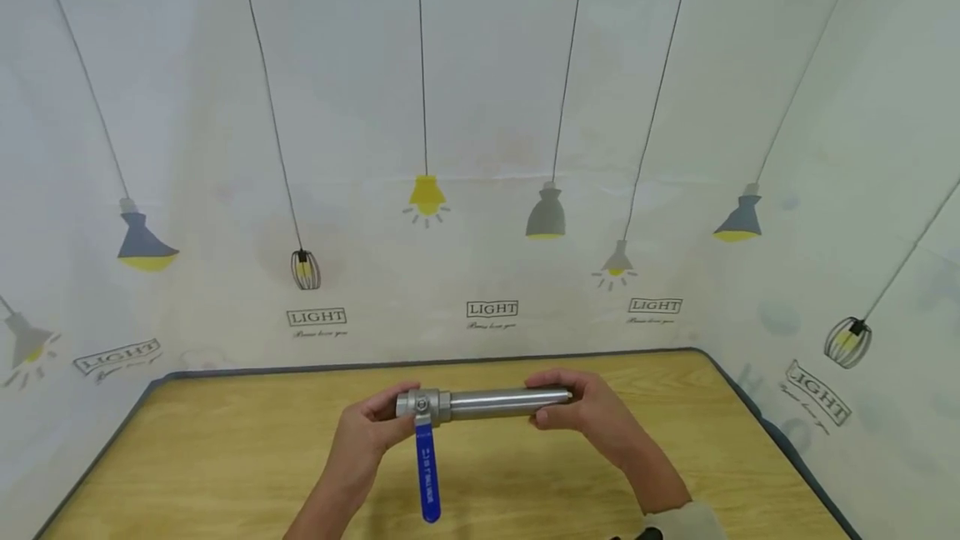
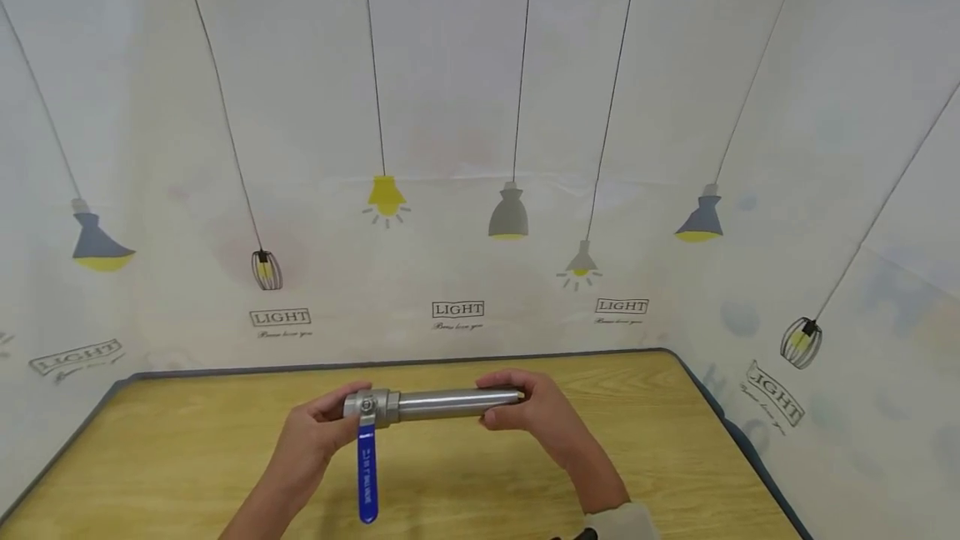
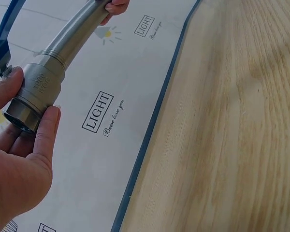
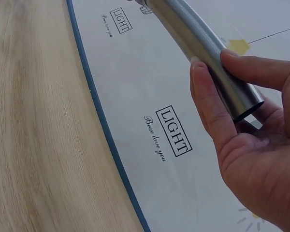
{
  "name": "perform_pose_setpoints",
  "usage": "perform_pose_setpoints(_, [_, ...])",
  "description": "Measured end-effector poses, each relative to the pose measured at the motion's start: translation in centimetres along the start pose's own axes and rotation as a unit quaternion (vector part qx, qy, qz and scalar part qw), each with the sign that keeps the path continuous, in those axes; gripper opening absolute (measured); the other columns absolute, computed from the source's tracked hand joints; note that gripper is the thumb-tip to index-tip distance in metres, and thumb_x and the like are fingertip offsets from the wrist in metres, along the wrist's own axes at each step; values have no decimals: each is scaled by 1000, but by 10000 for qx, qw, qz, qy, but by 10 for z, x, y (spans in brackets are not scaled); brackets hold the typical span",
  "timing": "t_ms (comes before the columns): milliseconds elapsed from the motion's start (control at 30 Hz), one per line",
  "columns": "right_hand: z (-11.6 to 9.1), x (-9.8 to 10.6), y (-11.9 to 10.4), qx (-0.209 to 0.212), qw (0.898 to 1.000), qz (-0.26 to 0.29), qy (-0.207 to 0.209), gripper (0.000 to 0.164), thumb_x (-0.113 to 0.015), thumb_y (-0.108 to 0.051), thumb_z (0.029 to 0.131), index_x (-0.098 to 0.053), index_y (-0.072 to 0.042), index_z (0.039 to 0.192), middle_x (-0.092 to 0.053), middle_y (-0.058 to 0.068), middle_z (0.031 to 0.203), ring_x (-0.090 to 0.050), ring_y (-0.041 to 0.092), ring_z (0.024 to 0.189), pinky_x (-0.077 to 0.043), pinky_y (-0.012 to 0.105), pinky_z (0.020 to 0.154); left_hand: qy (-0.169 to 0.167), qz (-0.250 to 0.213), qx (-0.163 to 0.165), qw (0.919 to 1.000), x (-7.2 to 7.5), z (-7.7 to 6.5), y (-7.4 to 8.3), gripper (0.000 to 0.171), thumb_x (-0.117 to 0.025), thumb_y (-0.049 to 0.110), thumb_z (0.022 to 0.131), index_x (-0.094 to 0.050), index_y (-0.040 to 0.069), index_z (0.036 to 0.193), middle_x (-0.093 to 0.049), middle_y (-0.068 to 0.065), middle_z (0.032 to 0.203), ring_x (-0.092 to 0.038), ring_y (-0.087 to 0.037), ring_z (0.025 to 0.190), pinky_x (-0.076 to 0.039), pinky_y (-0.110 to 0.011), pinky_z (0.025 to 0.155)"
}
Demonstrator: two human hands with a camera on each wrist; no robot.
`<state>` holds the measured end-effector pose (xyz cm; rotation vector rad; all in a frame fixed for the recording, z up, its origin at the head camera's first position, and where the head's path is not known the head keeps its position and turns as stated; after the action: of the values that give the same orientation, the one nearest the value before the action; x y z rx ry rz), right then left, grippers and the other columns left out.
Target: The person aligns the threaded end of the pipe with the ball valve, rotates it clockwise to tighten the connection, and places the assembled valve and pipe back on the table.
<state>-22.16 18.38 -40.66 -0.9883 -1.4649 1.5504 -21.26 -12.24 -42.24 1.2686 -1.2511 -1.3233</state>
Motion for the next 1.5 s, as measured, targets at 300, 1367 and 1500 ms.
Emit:
perform_pose_setpoints(300, [1, 0, 0, -111, 9998, 67, 128, 51, -73, -3, 82, -52, 16, 125, -66, 16, 106, -70, 22, 86, -59, 37, 81, -42, -69, 21, 10000, 0, 0, 0, 46, -73, 2, 79, -65, 4, 124, -67, -16, 119, -64, -23, 106, -55, -35, 89])
perform_pose_setpoints(1367, [0, 2, -1, 10, 10000, 83, 6, 49, -73, 0, 81, -54, 12, 124, -67, 15, 105, -70, 22, 88, -58, 39, 83, -43, -69, -9, 10000, 0, 1, 2, 44, -73, 3, 81, -65, 4, 124, -66, -16, 120, -64, -23, 107, -55, -33, 88])
perform_pose_setpoints(1500, [0, 2, -1, -1, 9999, 101, 24, 48, -73, 0, 82, -54, 13, 124, -66, 15, 107, -71, 23, 89, -58, 39, 83, -52, -58, -14, 10000, 0, 1, 3, 45, -73, 2, 81, -63, 2, 125, -67, -16, 119, -64, -23, 106, -55, -34, 88])
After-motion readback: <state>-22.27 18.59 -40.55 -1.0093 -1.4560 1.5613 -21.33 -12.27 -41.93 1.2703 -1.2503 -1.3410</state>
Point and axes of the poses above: each hand's wrist, its own z-axis towards the middle knuckle, its own x-axis out of the back of the hand, y = z × x, the point moved 1 cm from there along z, towards the middle knuckle
